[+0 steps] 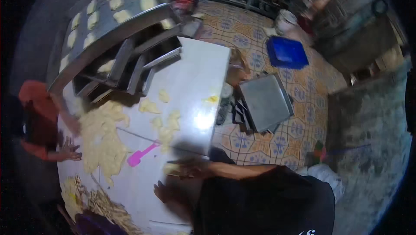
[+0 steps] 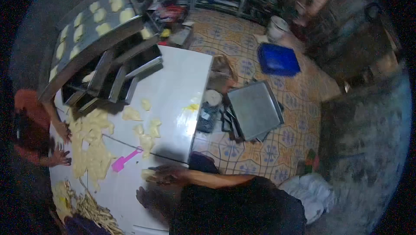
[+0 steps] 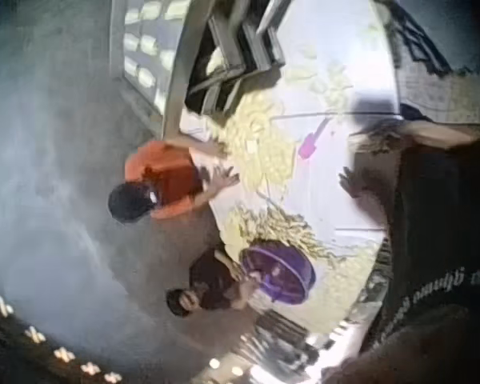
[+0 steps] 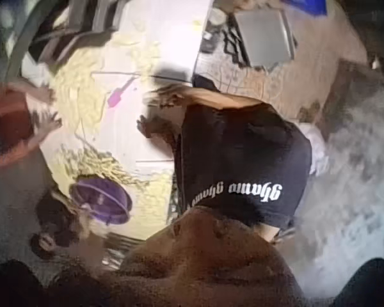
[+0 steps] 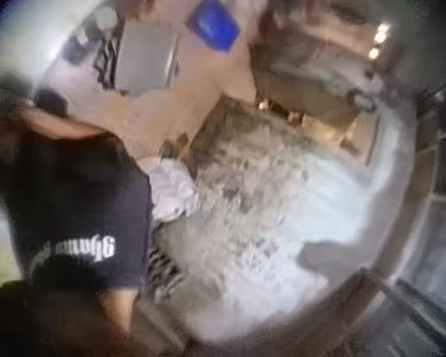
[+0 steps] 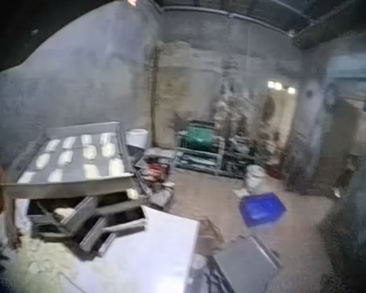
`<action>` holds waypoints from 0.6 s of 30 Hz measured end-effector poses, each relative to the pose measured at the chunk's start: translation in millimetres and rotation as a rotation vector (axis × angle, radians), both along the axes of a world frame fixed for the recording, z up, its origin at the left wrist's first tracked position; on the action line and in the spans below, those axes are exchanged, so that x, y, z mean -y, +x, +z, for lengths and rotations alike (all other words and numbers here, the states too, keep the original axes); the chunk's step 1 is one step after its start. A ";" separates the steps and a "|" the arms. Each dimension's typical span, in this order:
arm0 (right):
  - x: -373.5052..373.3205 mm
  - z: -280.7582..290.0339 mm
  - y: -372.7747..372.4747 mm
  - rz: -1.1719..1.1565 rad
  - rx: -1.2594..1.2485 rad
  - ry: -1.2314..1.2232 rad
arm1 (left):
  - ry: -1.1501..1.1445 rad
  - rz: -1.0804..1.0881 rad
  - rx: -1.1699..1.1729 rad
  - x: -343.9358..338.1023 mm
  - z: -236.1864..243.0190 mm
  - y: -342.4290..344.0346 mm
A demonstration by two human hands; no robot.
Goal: The person spreads chocolate filling onto flattened dough using a spatula, rolls the dough by hand, and arranges the rolled pastries onto metal baking trays.
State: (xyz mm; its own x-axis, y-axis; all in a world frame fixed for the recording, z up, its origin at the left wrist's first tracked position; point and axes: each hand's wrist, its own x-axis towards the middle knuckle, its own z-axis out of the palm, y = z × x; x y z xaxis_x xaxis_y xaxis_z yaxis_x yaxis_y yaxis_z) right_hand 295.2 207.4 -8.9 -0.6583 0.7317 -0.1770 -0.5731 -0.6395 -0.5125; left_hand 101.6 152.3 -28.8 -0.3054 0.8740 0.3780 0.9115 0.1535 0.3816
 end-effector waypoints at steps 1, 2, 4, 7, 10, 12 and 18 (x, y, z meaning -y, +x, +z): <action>13.8 14.5 29.0 0.006 0.276 0.192 | 0.002 -0.041 -0.007 -0.1 -5.3 6.7; 15.2 65.3 61.7 -0.004 0.480 0.140 | 0.005 -0.084 -0.022 -1.0 -9.8 11.7; 51.3 56.8 116.7 -0.297 0.714 0.184 | 0.025 -0.178 -0.039 -6.5 -16.5 28.3; 73.0 21.9 170.7 -0.579 0.624 -0.201 | 0.128 -0.273 -0.119 -1.2 -39.3 24.2; 132.8 -58.8 255.0 -0.785 1.019 -0.316 | -0.188 -0.172 -0.374 5.5 16.6 97.8; 151.8 -122.9 306.7 -0.859 1.253 -0.296 | -0.224 -0.340 -0.393 12.9 9.7 82.7; 138.2 -316.4 418.4 -0.961 1.670 -0.032 | -0.192 -0.415 -0.459 15.4 -4.2 79.9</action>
